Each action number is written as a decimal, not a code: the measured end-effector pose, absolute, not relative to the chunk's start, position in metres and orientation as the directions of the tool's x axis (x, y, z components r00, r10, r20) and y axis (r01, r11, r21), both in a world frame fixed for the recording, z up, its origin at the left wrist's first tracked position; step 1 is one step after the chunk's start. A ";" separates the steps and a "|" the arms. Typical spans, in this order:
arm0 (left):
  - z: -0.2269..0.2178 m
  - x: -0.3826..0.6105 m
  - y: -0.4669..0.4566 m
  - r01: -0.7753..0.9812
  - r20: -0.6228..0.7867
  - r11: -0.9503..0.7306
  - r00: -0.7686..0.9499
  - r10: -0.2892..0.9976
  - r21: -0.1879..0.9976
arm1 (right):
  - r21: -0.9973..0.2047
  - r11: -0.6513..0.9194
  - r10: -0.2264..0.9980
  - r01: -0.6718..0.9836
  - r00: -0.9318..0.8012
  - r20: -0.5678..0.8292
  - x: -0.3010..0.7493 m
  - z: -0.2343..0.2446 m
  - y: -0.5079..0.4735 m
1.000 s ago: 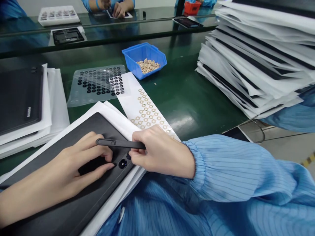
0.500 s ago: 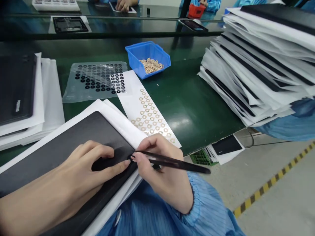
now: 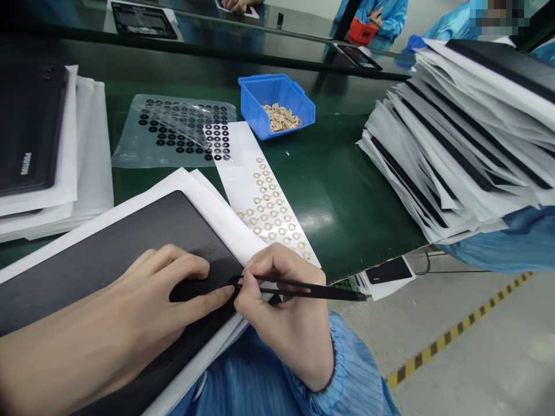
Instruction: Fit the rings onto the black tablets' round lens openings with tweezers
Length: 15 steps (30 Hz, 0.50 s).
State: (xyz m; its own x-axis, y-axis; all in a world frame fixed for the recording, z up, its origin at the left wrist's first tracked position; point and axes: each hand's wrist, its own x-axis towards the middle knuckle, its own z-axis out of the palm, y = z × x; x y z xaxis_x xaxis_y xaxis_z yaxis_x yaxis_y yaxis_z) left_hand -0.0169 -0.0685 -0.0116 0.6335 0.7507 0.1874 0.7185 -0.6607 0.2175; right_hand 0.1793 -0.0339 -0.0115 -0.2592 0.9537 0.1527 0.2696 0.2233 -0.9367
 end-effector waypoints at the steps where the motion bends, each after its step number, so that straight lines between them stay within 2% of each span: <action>1: -0.009 -0.016 -0.068 0.720 0.192 -0.659 0.631 0.752 0.216 | -0.932 0.224 0.954 0.284 -0.260 0.150 0.179 -0.011 -0.034; 6: -0.002 -0.011 -0.066 0.726 0.153 -0.653 0.635 0.757 0.216 | -0.907 0.220 0.955 0.358 -0.270 0.125 0.178 -0.005 -0.035; 15: -0.002 -0.009 -0.067 0.728 0.134 -0.656 0.643 0.754 0.202 | -0.887 0.248 0.935 0.388 -0.336 0.115 0.177 0.002 -0.031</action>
State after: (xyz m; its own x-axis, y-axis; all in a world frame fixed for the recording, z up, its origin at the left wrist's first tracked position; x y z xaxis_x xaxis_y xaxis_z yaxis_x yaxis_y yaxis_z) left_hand -0.0092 -0.0670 -0.0021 0.6426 0.7545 0.1336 0.7276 -0.6555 0.2023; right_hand 0.1775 -0.0308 0.0024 -0.3356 0.9350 0.1149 0.3882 0.2484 -0.8875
